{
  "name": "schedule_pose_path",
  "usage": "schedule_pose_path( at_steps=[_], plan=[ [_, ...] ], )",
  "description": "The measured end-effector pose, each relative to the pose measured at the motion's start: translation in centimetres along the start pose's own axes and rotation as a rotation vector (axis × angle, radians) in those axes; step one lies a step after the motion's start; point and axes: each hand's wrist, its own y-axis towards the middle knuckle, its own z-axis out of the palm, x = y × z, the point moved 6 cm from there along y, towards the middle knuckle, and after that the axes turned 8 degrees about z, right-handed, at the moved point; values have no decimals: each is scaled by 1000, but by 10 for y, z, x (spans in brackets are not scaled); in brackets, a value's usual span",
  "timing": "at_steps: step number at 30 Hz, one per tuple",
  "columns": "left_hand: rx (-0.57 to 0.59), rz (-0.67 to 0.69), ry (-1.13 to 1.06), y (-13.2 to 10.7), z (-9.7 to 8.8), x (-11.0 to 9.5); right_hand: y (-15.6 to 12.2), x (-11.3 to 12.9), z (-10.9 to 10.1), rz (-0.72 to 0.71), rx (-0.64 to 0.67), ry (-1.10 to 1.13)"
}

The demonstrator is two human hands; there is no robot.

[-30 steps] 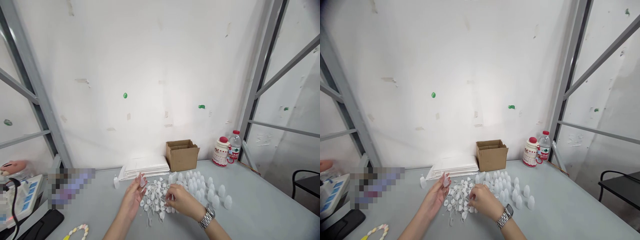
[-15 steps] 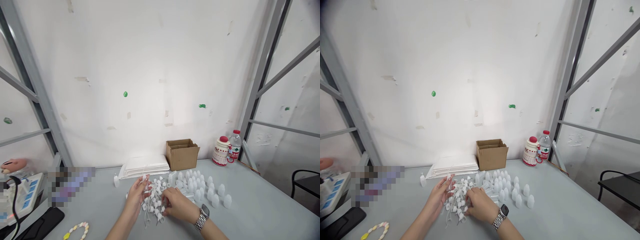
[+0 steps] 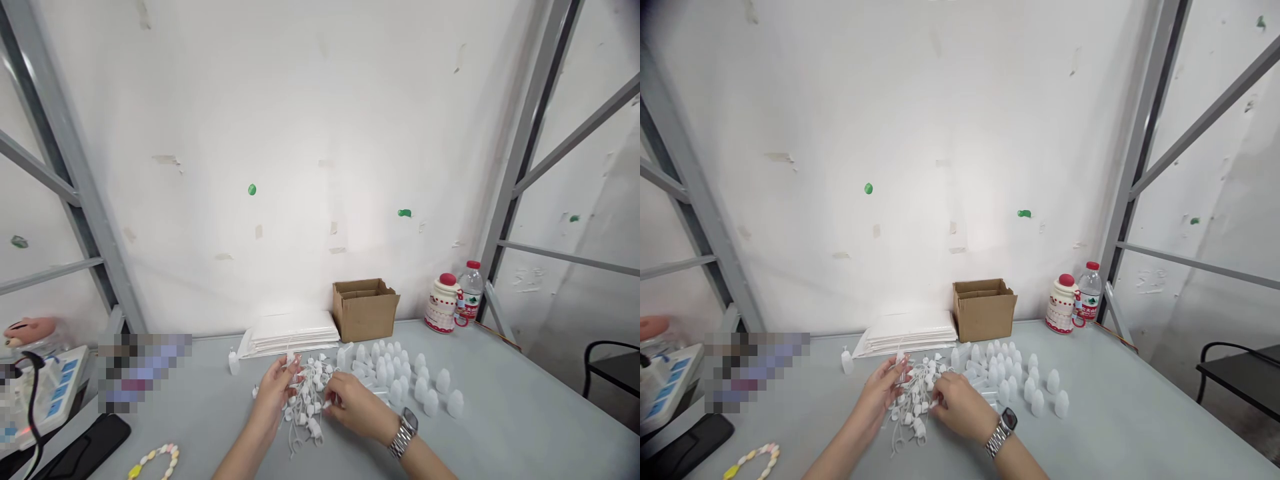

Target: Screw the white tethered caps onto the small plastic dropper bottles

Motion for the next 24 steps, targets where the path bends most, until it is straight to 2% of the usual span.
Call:
schedule_pose_path(
  at_steps=[6, 12, 17, 20, 24],
  plan=[
    [92, 37, 52, 1, 6, -1, 3, -11, -24, 101, -160, 294],
    [233, 13, 121, -7, 25, 4, 9, -17, -26, 97, -255, 816],
    [281, 3, 141, -13, 32, 10, 10, -21, -19, 199, -287, 1157],
    [297, -2, 142, -17, 35, 10, 8, -15, -12, 223, -238, 1246],
    [317, -3, 168, -21, 37, 9, 7, -5, -8, 202, -205, 1222]
  ],
)
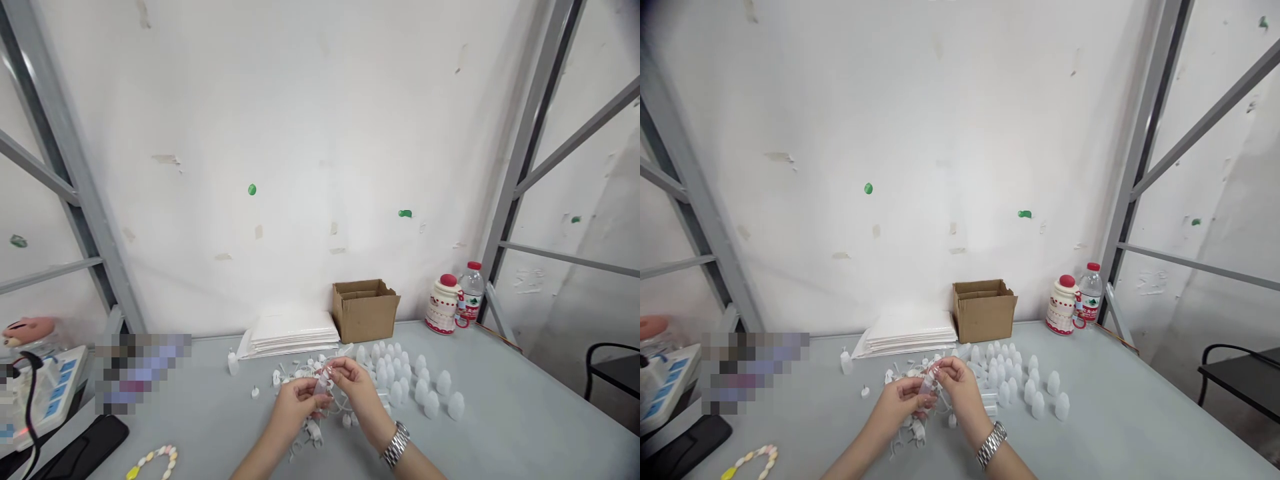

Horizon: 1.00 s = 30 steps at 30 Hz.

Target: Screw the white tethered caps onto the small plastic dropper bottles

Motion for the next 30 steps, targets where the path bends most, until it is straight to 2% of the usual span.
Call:
schedule_pose_path(
  at_steps=[7, 13, 16, 21, 26, 30],
  plan=[
    [10, 34, 68, 0, 2, -1, 4, 1, -5, -48, -30, -174],
    [109, 84, 136, -4, 8, -5, -1, 17, -5, -137, 10, -461],
    [83, 143, 287, -3, 3, -4, -2, 16, -5, -164, -20, -536],
    [12, 385, 679, -7, -6, -16, 0, 9, -7, -203, -134, -689],
    [9, 410, 782, -7, -8, -16, -3, 13, -4, -229, 1, -799],
    [15, 476, 860, -8, -6, -15, -6, 15, -2, -268, -5, -954]
  ],
)
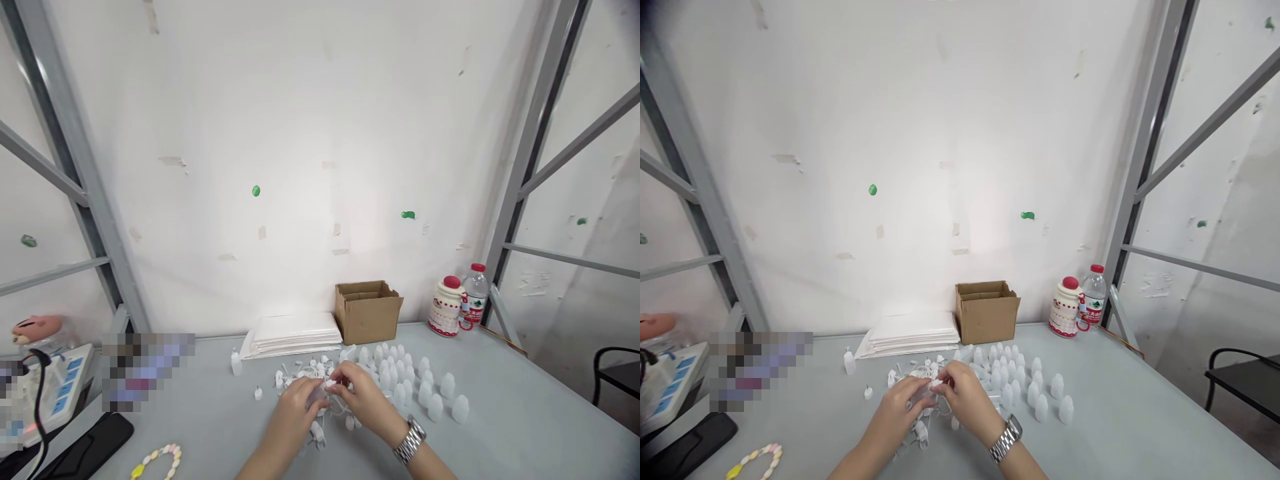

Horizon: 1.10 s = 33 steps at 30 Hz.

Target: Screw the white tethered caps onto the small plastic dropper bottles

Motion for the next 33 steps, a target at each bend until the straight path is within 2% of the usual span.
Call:
schedule_pose_path(
  at_steps=[5, 13, 17, 20, 24, 26, 29, 33],
  plan=[
    [-13, 109, 91, -2, 1, -3, -2, 1, 6, -22, -45, -231],
    [-34, 117, 115, 0, -3, -2, -5, 10, 0, -128, 41, -220],
    [-67, 234, 191, -4, 0, -5, -4, 5, 6, -94, 88, -145],
    [-118, 347, 277, -7, 1, -8, -2, -6, 16, 14, 120, -3],
    [-158, 362, 279, -6, -2, -11, -1, -11, 22, 112, 148, 167],
    [-155, 332, 235, -4, -5, -11, -1, -6, 16, 84, 120, 134],
    [-128, 288, 191, -2, -6, -11, -3, 6, 2, -41, 50, -69],
    [-134, 296, 203, -4, -4, -9, -8, 16, 1, -182, 38, -265]
  ],
)
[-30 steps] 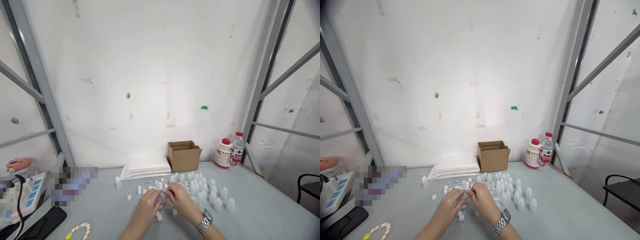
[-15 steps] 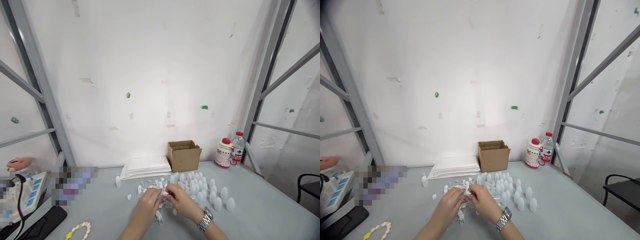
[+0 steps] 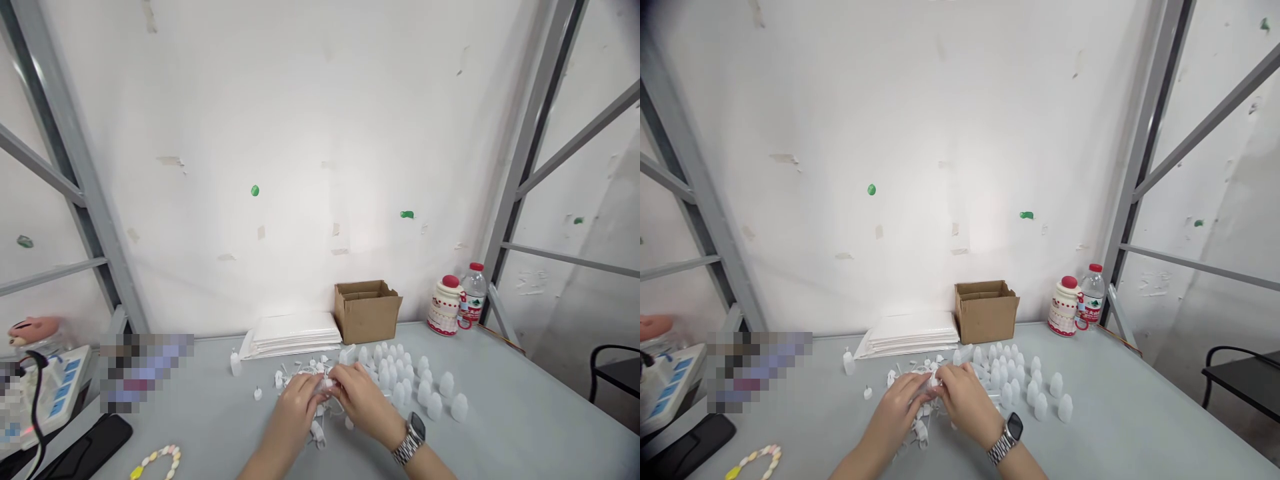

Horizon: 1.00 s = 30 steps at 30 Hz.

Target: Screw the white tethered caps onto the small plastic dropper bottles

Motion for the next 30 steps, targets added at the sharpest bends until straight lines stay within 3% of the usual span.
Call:
schedule_pose_path(
  at_steps=[4, 10, 13, 16, 21, 23, 26, 30],
  plan=[
    [-42, 93, 47, -2, -1, -5, 0, -5, 11, 71, -8, 89],
    [-83, 213, 149, 1, -10, -20, 6, -22, 41, 382, 87, 710],
    [-94, 222, 175, 1, -10, -21, 8, -23, 48, 481, 153, 880],
    [-89, 104, 78, 1, -8, -12, 9, -25, 43, 501, 160, 903],
    [-57, -304, -316, 3, -2, 9, 11, -41, 12, 511, -54, 923],
    [-14, -443, -552, 5, 3, 11, 12, -43, 3, 470, -77, 941],
    [83, -570, -936, 7, 12, 6, 12, -35, 0, 399, 39, 968],
    [28, -664, -1187, 6, 13, 4, 11, -19, 4, 352, 184, 1016]
  ],
)
